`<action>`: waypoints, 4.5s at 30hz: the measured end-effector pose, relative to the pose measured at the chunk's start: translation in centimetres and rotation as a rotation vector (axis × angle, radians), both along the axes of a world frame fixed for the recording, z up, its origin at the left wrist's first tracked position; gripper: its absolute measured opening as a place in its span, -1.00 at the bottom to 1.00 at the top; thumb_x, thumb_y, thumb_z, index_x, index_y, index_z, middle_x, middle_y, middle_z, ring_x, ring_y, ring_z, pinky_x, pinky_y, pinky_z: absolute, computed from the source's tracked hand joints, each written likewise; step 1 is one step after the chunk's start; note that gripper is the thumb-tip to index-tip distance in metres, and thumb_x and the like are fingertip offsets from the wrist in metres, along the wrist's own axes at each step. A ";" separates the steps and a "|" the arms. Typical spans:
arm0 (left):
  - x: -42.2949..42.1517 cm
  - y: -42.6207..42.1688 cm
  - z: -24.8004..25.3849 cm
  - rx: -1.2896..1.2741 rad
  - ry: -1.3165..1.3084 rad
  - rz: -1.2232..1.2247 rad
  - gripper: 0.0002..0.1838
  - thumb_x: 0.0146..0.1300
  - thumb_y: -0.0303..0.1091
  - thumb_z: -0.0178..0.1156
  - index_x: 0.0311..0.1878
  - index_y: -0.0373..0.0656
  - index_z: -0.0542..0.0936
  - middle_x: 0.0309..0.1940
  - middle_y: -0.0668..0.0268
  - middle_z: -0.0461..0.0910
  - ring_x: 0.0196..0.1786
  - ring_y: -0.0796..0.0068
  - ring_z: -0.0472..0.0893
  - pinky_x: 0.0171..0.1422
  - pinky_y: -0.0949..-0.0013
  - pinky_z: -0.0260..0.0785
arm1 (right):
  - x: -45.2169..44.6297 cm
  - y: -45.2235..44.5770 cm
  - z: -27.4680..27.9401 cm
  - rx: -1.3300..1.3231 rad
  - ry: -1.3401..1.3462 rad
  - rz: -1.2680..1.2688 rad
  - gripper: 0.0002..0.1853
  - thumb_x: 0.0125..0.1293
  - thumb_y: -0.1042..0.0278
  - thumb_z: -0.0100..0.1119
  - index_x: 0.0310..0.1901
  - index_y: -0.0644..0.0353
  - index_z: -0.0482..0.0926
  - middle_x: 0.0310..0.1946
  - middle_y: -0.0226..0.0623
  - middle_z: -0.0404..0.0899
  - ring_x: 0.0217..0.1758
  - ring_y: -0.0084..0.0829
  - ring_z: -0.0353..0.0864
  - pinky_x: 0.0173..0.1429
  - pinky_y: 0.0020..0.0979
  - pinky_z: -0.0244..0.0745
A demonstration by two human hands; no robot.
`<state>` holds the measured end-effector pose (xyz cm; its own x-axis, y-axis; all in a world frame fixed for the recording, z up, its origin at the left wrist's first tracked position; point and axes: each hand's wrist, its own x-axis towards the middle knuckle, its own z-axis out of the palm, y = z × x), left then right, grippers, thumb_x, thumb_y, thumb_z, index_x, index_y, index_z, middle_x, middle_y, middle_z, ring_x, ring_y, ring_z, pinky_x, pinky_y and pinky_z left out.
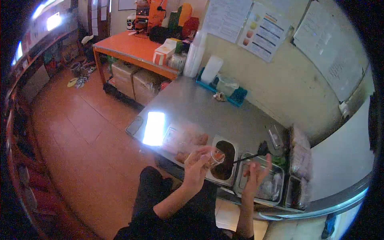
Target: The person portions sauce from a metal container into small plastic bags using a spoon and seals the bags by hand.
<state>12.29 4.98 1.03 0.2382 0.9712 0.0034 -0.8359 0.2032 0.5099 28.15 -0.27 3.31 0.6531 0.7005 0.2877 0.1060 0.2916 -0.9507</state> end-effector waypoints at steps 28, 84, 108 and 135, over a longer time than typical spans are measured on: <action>-6.5 -3.4 -1.5 -0.123 0.584 0.124 -0.80 0.20 -0.46 0.21 -0.11 -0.27 0.56 -0.27 0.34 0.57 -0.17 0.60 0.53 -0.05 0.55 0.36 | -11.2 -0.1 0.2 -0.288 0.626 0.591 -0.90 0.25 0.45 0.14 -0.19 0.12 0.50 -0.36 -0.42 0.51 -0.50 -0.67 0.36 -0.51 -0.63 0.22; -8.7 -4.5 -2.2 0.355 0.900 0.047 -0.83 0.18 -0.34 0.29 -0.31 -0.26 0.59 -0.45 0.41 0.59 -0.42 0.71 0.52 -0.36 0.56 0.37 | -11.0 0.7 2.5 -0.236 -0.445 0.446 -0.91 0.19 0.41 0.22 -0.36 0.20 0.52 -0.44 -0.29 0.58 -0.34 -0.42 0.58 -0.19 -0.42 0.47; -8.7 -3.1 1.8 0.086 0.580 0.156 -0.89 0.21 -0.46 0.23 -0.25 -0.31 0.57 -0.31 0.32 0.58 -0.21 0.58 0.56 -0.05 0.46 0.45 | -11.4 0.3 3.0 -0.115 -0.623 0.421 -0.93 0.02 0.51 0.22 -0.47 0.22 0.50 -0.56 -0.36 0.47 -0.51 -0.53 0.43 -0.38 -0.53 0.33; -12.2 -0.6 1.9 0.721 1.274 0.037 -0.96 0.06 -0.50 0.28 -0.40 -0.19 0.62 -0.45 0.37 0.63 -0.44 0.62 0.56 -0.35 0.50 0.43 | -9.3 1.1 0.9 0.051 -0.755 0.468 -0.91 0.03 0.53 0.28 -0.44 0.19 0.55 -0.53 -0.26 0.49 -0.50 -0.31 0.52 -0.42 -0.41 0.40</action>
